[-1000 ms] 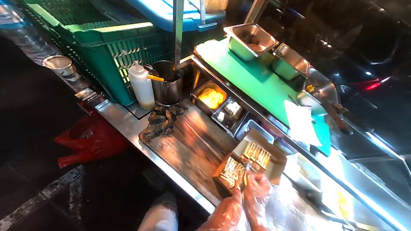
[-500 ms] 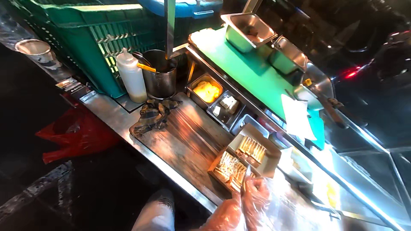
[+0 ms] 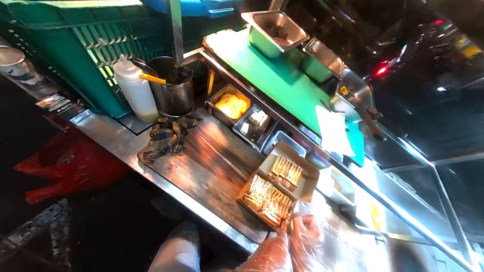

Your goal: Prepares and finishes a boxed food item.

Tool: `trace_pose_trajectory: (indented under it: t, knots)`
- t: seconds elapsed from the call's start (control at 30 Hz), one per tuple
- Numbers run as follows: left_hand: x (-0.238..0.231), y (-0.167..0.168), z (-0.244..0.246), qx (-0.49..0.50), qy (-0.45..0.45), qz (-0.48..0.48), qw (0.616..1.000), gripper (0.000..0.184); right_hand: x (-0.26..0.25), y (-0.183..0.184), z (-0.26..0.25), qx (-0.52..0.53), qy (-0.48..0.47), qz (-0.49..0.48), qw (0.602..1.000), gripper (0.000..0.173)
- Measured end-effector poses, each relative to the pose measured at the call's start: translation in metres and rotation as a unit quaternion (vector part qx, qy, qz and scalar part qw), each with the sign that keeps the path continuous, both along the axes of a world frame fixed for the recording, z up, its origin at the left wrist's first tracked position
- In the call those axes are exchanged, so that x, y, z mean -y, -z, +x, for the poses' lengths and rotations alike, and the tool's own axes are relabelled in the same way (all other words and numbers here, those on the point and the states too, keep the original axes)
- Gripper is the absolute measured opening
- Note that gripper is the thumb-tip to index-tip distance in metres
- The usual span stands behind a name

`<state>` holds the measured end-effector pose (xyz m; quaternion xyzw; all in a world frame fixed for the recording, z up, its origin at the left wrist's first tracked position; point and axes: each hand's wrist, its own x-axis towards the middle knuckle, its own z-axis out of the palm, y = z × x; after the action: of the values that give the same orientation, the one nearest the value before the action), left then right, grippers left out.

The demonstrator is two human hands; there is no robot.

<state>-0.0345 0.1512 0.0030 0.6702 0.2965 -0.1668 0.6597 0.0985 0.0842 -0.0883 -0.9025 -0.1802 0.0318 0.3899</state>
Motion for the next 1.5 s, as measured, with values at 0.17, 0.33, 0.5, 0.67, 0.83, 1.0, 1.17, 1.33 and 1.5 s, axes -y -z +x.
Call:
trace_pose_trajectory:
  t: [0.17,0.33,0.5,0.67,0.83,1.0,1.17,1.33,1.5]
  knots:
    - [0.007,0.019,0.016,0.013,0.008,0.043,0.999,0.048,-0.013,0.0,0.028,0.009,0.013,-0.017,1.0,0.021]
    - [-0.001,0.015,0.021,0.043,-0.021,0.03,0.998,0.053,-0.029,-0.01,0.033,0.025,0.009,-0.028,0.999,0.02]
    - [-0.006,0.026,0.019,0.048,-0.043,0.071,0.995,0.043,-0.038,-0.013,0.016,0.023,-0.03,0.001,0.999,0.022]
    - [-0.017,0.022,0.013,0.02,-0.067,0.052,0.996,0.046,-0.058,-0.011,0.026,0.006,-0.051,-0.043,0.998,0.018]
    - [-0.021,0.025,0.013,-0.006,-0.087,0.034,0.996,0.04,-0.07,-0.007,0.038,0.002,-0.065,-0.102,0.993,0.018]
    - [-0.027,0.036,0.014,-0.001,-0.106,-0.024,0.994,0.042,-0.058,-0.016,0.029,0.078,-0.117,-0.074,0.987,0.018]
    - [-0.025,0.052,0.012,0.016,-0.127,-0.05,0.991,0.039,-0.053,-0.018,0.015,0.102,-0.157,-0.068,0.98,0.02]
    - [-0.022,0.062,0.005,0.033,-0.191,-0.135,0.972,0.034,-0.051,-0.017,0.004,0.069,-0.181,-0.169,0.966,0.032]
    - [-0.033,0.046,-0.007,0.03,-0.239,-0.226,0.944,0.026,-0.045,-0.034,-0.001,-0.023,-0.246,-0.178,0.953,0.051]
